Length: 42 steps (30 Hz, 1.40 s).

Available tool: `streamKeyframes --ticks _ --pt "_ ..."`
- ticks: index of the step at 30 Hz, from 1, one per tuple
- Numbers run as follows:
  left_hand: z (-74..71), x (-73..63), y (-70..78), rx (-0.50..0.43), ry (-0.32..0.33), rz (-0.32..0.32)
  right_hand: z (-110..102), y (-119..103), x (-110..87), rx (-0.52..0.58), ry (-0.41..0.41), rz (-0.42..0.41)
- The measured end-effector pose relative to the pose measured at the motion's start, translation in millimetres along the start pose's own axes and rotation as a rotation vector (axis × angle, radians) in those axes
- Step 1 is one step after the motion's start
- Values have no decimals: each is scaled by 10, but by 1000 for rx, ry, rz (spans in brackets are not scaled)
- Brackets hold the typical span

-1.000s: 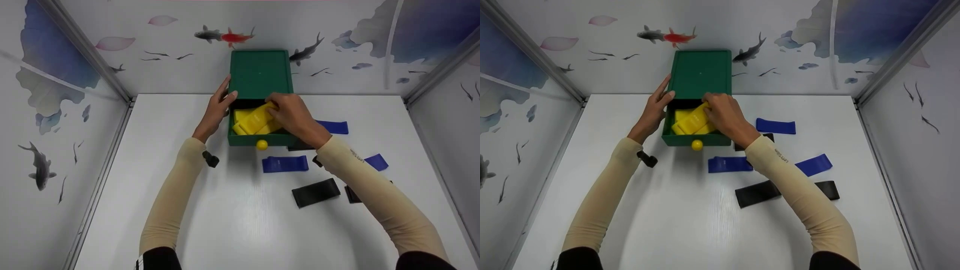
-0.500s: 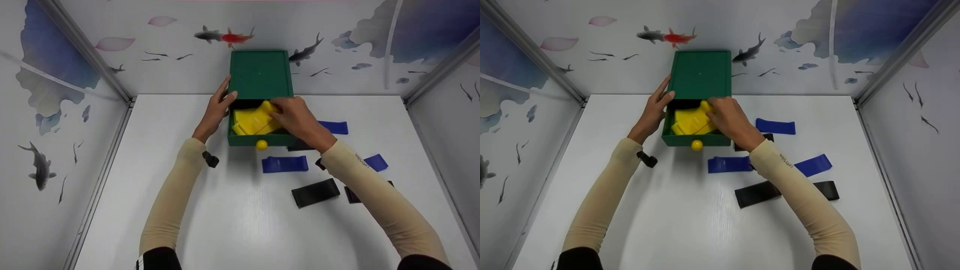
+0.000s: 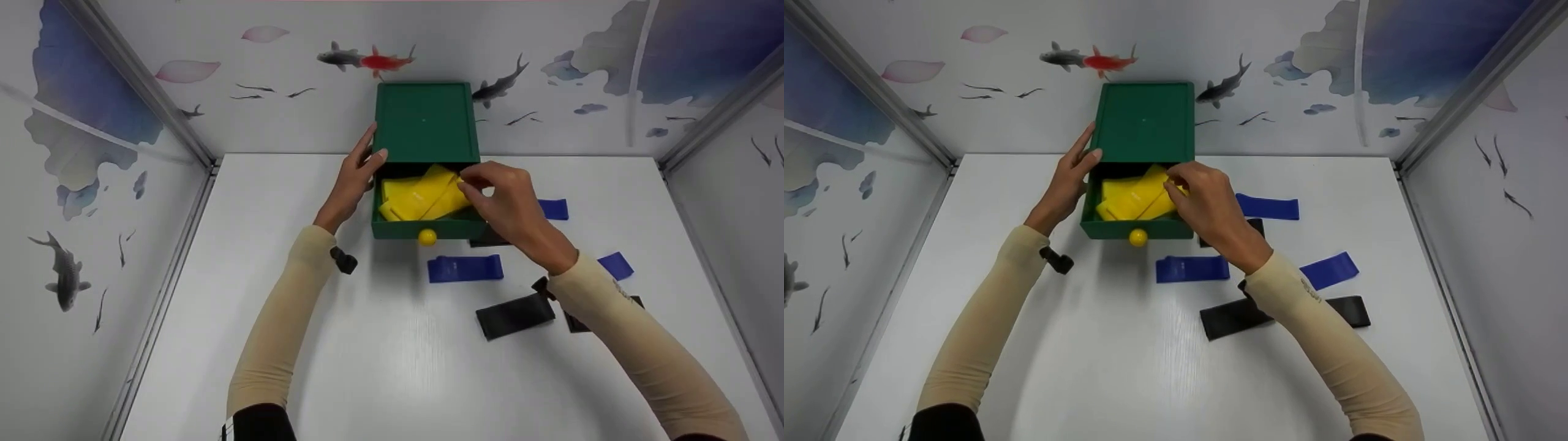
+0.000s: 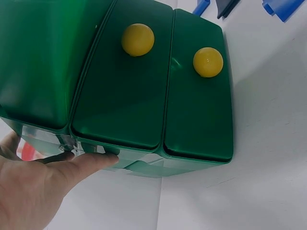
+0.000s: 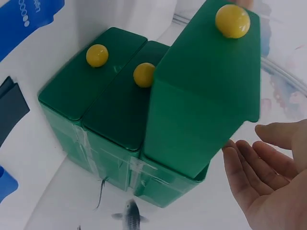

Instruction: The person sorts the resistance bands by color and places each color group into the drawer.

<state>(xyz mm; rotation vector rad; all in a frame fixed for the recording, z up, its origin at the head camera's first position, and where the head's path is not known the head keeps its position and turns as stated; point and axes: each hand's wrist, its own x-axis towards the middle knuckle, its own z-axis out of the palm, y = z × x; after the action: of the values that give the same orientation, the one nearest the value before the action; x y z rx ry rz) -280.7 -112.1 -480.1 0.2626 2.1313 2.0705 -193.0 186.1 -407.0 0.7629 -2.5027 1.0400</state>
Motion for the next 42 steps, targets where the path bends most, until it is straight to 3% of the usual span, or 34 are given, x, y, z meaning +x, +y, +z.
streamKeyframes --ticks 12,21,27,42 --pt "-2 10 5 -13 2 -12 -43 -184 -392 22 46 -70" --pt "-11 1 21 -3 11 -33 72 -257 -593 109 -6 -78" --pt "1 -4 18 -6 7 -11 187 -250 -696 140 -40 -104" --pt "4 -1 -10 -5 2 0 459 -151 -867 189 -96 44"
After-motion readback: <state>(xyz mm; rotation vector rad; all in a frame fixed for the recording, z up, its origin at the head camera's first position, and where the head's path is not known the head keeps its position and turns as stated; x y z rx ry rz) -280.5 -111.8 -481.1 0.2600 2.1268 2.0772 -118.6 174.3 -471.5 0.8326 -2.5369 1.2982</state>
